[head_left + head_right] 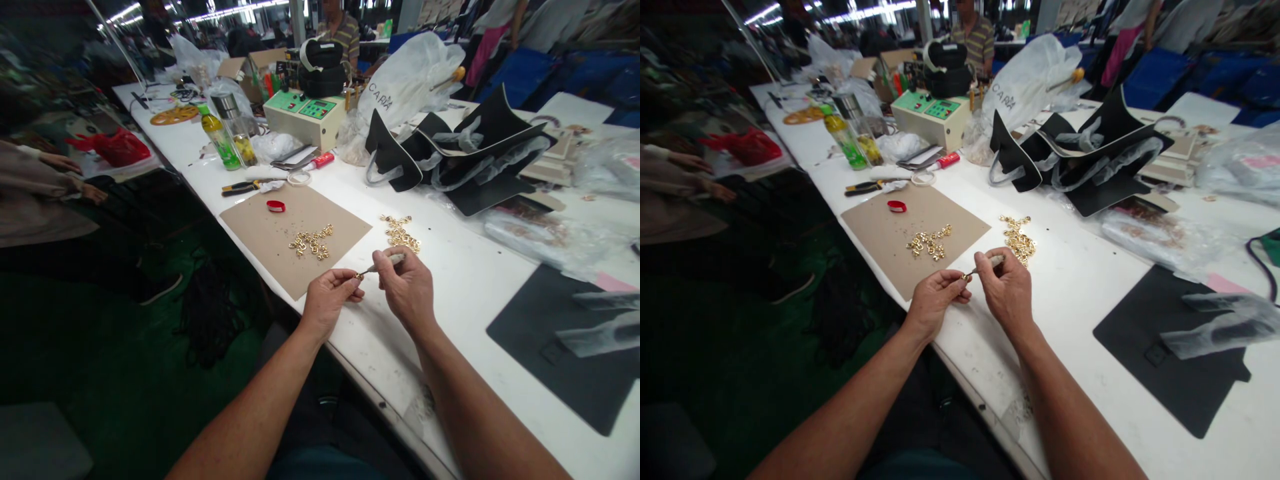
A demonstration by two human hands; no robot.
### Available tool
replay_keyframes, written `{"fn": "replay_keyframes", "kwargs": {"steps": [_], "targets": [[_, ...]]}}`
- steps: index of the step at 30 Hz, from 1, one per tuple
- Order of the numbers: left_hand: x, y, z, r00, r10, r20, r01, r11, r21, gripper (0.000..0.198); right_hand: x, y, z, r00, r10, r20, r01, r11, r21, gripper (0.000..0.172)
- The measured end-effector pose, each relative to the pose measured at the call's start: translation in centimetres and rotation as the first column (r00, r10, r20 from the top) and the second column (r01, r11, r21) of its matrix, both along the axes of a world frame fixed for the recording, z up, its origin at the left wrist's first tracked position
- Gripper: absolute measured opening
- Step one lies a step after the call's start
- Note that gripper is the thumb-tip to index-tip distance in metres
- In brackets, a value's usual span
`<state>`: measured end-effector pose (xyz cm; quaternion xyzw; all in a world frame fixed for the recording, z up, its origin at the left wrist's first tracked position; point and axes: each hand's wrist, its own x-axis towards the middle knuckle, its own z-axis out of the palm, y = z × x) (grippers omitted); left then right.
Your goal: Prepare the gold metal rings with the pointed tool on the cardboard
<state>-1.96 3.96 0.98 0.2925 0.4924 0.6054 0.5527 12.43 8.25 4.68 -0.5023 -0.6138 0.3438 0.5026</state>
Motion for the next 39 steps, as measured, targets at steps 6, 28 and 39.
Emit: {"fn": "replay_keyframes", "kwargs": {"steps": [6, 28, 39], "targets": [[0.2, 0.1, 0.0, 1.0, 0.021, 0.004, -0.021, 1.0, 0.008, 0.037, 0.4, 0.2, 0.3, 1.0, -0.022, 0.021, 0.022, 1.0, 0.016, 0.033], [-5.2, 5.8, 2.5, 0.262, 0.303, -0.916, -0.084, 0.953, 0.291, 0.031, 3.1, 4.1, -0.3, 0.611, -0.176, -0.772, -0.078, 0.957, -0.28, 0.046], [4.6, 8.7, 0.9, -0.051, -0.085, -0.995, 0.274, 0.957, -0.096, 0.025, 4.3, 4.9, -0.1, 0.566, -0.218, -0.795, -0.06, 0.951, -0.303, 0.045]]}}
